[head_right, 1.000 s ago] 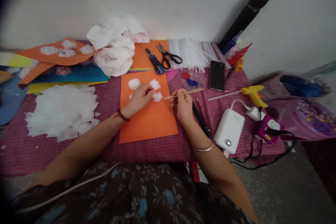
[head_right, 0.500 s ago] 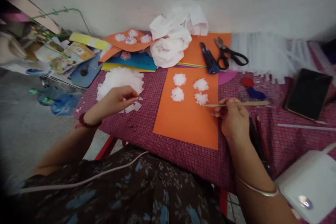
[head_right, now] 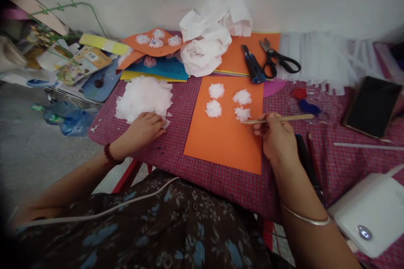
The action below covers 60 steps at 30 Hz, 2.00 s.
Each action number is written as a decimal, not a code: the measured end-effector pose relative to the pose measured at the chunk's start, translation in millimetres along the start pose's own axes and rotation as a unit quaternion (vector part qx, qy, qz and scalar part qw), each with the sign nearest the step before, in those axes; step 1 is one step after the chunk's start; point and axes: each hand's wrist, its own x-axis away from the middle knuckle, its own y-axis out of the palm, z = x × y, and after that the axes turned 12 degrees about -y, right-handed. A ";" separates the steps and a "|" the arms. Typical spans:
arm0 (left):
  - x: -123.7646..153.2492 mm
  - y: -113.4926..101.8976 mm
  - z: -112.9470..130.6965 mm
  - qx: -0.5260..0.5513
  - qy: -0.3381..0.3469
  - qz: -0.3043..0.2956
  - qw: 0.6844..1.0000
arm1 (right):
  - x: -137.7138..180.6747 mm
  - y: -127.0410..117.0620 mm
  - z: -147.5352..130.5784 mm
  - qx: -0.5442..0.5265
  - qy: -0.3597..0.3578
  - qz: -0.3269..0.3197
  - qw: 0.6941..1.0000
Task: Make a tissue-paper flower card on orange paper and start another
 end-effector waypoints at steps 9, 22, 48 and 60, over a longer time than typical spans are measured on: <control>-11.8 -3.2 -4.9 0.136 -0.033 0.046 0.989 | 3.5 6.3 -10.9 -0.016 0.038 0.040 0.998; -131.9 -46.3 133.8 0.560 0.057 -0.039 0.826 | -9.1 -9.1 -12.3 0.023 -0.081 0.004 0.996; -176.7 -32.8 183.8 0.188 0.089 0.077 0.975 | -14.0 -17.2 -12.4 0.094 -0.170 0.004 0.981; -180.7 -19.7 176.8 0.224 0.067 0.080 0.969 | -9.5 -10.4 -2.5 0.211 -0.171 -0.057 0.961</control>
